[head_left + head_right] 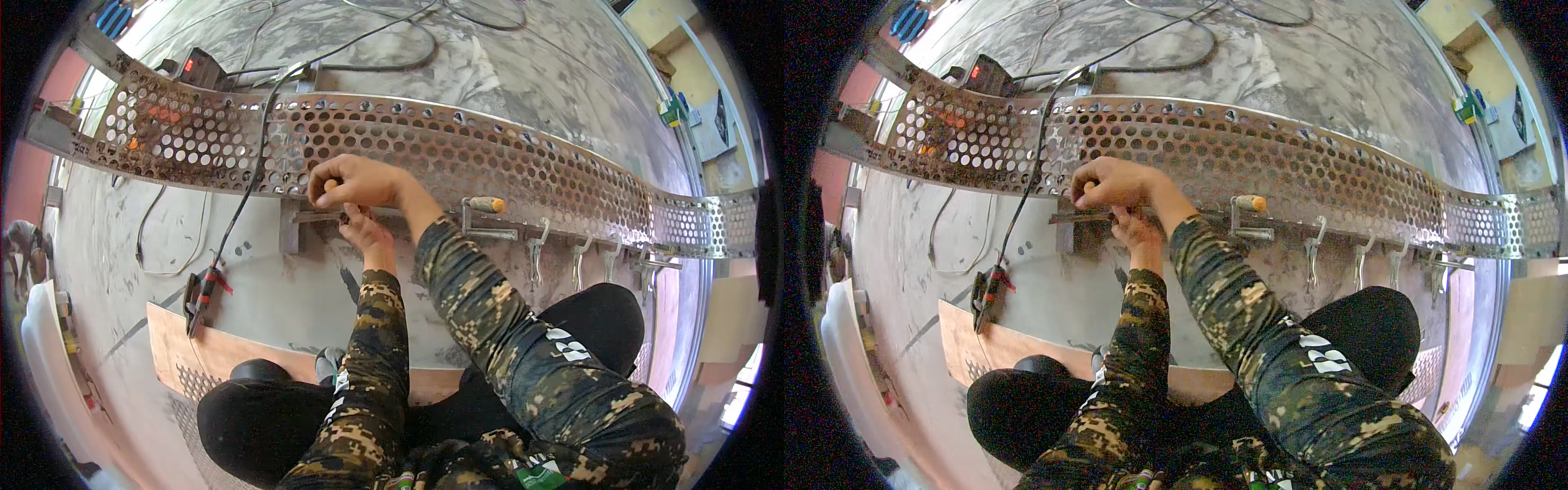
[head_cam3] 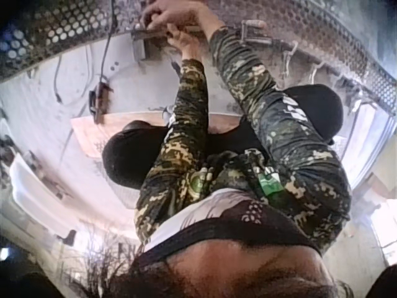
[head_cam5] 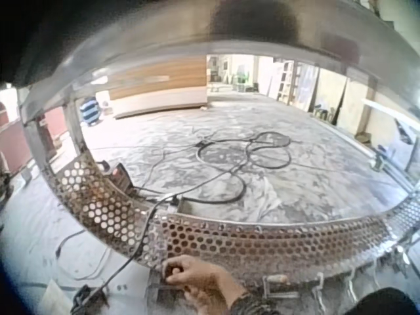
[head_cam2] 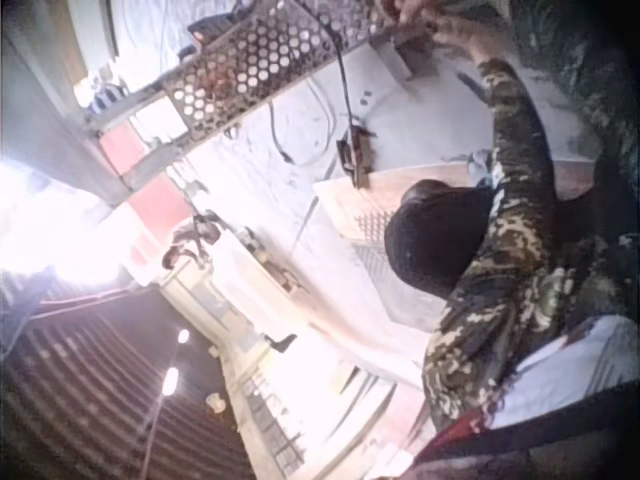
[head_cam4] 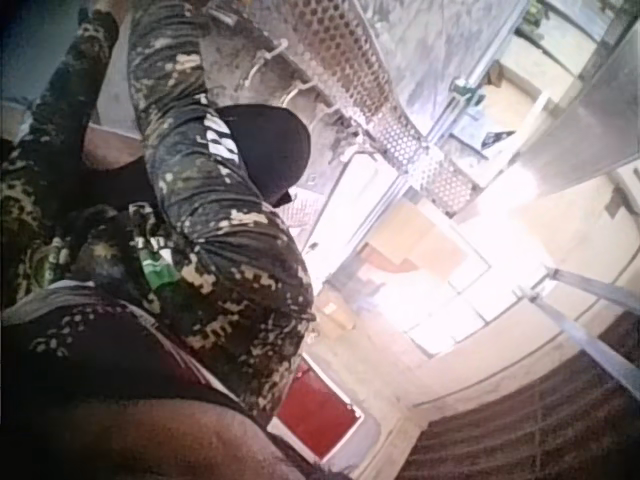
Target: The person positions metal pieces along the edge of a curved perforated metal sheet and fastens them in place using clamps.
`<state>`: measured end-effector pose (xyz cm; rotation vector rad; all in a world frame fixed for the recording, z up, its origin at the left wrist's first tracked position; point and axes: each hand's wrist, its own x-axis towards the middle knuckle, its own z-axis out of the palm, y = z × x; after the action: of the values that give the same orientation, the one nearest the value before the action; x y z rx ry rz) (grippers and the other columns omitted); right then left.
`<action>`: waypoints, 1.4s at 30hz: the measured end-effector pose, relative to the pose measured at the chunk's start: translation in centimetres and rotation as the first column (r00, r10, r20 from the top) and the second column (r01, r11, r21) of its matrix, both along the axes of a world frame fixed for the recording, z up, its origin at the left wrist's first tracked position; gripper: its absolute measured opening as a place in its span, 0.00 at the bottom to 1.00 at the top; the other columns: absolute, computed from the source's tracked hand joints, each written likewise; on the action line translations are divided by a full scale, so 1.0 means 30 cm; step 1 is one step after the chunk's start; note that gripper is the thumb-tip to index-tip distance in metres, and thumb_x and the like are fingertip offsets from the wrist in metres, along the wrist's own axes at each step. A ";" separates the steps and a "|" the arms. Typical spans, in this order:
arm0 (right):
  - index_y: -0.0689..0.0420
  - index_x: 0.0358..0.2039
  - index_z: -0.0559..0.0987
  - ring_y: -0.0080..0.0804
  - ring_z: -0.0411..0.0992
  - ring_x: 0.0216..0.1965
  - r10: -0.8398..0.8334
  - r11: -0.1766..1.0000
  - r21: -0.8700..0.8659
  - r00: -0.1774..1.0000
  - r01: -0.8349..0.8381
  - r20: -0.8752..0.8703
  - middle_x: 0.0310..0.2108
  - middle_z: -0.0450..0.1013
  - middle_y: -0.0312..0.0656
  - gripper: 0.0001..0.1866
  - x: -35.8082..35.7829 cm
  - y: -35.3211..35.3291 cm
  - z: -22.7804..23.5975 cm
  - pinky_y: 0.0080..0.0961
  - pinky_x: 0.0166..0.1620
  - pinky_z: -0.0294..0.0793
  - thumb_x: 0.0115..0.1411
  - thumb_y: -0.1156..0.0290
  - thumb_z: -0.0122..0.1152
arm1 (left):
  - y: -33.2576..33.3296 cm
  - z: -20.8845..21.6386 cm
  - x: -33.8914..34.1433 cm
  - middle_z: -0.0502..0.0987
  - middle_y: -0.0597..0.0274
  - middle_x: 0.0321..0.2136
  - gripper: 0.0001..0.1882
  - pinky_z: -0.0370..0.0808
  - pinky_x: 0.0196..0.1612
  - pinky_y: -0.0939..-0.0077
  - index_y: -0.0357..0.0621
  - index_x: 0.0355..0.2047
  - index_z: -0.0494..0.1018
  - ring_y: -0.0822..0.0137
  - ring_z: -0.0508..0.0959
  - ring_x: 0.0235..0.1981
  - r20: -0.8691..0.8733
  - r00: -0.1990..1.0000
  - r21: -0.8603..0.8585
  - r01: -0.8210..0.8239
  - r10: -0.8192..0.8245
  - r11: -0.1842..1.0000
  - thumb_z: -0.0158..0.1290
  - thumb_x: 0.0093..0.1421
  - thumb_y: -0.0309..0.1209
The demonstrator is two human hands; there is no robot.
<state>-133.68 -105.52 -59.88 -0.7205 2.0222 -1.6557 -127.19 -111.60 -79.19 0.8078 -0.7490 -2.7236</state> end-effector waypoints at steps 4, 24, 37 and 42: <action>0.59 0.38 0.77 0.27 0.70 0.35 0.152 0.987 0.073 0.984 -0.145 -0.089 0.32 0.74 0.36 0.12 0.007 0.060 0.062 0.26 0.40 0.70 0.51 0.78 0.58 | 0.034 0.019 -0.017 0.72 0.66 0.41 0.24 0.67 0.40 0.64 0.53 0.55 0.62 0.65 0.72 0.43 0.262 0.965 -0.353 0.126 -0.032 0.927 0.34 0.67 0.53; 0.56 0.22 0.77 0.31 0.76 0.29 0.747 0.534 0.770 0.232 0.350 -0.623 0.26 0.71 0.39 0.05 0.063 -0.053 0.147 0.24 0.30 0.75 0.49 0.68 0.59 | 0.032 -0.056 -0.020 0.68 0.60 0.43 0.26 0.71 0.47 0.72 0.38 0.45 0.59 0.68 0.70 0.44 -0.035 0.982 -0.041 -0.185 0.184 0.982 0.61 0.58 0.37; 0.59 0.30 0.76 0.43 0.78 0.32 0.619 0.267 0.940 0.710 0.212 -0.336 0.26 0.76 0.47 0.10 0.036 -0.075 0.210 0.37 0.35 0.76 0.53 0.66 0.58 | 0.070 0.197 -0.021 0.68 0.54 0.41 0.31 0.73 0.45 0.75 0.32 0.44 0.56 0.67 0.72 0.42 0.065 0.975 -0.235 -0.191 0.211 0.953 0.64 0.55 0.38; 0.62 0.32 0.77 0.38 0.76 0.35 0.446 0.748 0.661 0.692 0.061 -0.568 0.30 0.77 0.47 0.09 0.020 -0.108 0.165 0.30 0.38 0.73 0.52 0.70 0.59 | 0.007 0.060 -0.032 0.66 0.53 0.45 0.30 0.71 0.49 0.73 0.34 0.45 0.56 0.66 0.71 0.47 -0.048 0.968 -0.015 -0.248 0.247 0.969 0.63 0.55 0.36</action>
<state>-133.09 -108.77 -54.93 -1.3785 2.6456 -0.4334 -128.16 -111.40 -77.38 0.7754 -0.6195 -2.4988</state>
